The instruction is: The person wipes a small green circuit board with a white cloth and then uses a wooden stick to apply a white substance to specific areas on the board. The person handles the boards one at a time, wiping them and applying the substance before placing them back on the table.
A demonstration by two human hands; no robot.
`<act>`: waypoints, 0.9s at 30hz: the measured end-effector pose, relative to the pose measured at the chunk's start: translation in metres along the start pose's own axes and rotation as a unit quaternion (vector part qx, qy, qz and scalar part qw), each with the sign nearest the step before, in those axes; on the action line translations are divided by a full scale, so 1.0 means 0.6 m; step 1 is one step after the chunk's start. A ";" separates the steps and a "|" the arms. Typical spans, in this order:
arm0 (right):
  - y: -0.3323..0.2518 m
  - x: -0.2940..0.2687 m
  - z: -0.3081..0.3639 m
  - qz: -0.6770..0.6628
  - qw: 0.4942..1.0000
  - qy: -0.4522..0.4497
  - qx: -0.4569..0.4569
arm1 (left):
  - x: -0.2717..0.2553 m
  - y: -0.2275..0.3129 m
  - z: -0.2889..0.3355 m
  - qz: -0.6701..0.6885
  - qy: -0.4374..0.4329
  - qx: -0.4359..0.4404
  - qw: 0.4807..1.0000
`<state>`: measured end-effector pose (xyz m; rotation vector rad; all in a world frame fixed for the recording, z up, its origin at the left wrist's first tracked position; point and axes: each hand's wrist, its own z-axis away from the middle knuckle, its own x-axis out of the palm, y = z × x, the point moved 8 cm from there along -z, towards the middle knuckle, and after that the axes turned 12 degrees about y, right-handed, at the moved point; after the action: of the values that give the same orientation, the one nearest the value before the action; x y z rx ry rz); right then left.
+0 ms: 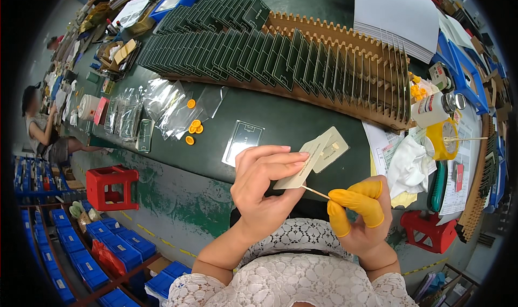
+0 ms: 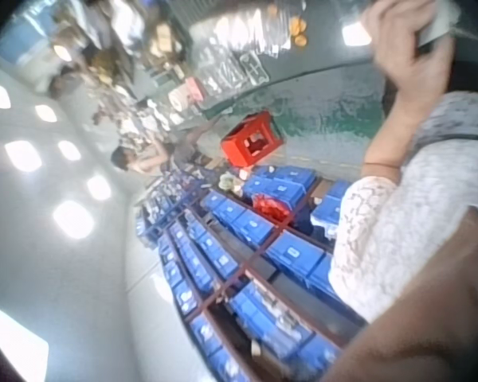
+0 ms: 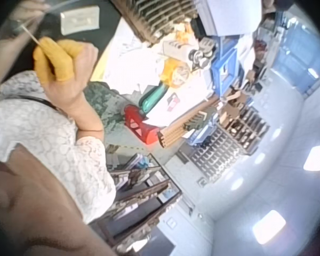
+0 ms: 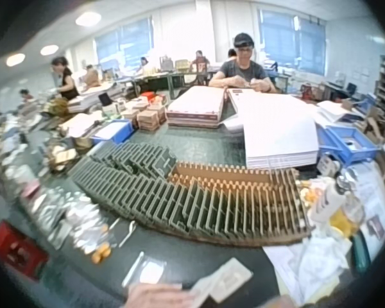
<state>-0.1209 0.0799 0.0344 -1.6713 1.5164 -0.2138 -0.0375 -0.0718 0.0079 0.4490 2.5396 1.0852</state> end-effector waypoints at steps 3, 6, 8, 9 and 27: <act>0.001 0.003 0.000 0.001 1.000 0.003 -0.004 | 0.003 0.008 -0.005 -0.013 -0.010 0.001 1.000; 0.005 0.003 0.000 0.003 1.000 0.017 0.005 | 0.002 0.009 -0.004 -0.012 -0.006 -0.004 1.000; 0.005 0.003 0.000 0.005 1.000 0.016 0.008 | 0.001 0.007 -0.003 -0.010 -0.003 -0.006 1.000; 0.003 0.002 0.000 0.007 1.000 0.008 0.006 | 0.001 0.007 -0.003 -0.009 -0.001 -0.007 1.000; -0.007 0.005 -0.001 0.013 0.999 -0.001 -0.029 | 0.001 0.005 -0.003 -0.012 0.003 -0.008 1.000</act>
<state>-0.1172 0.0764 0.0363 -1.6946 1.5562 -0.1561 -0.0382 -0.0709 0.0109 0.4095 2.5337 1.0989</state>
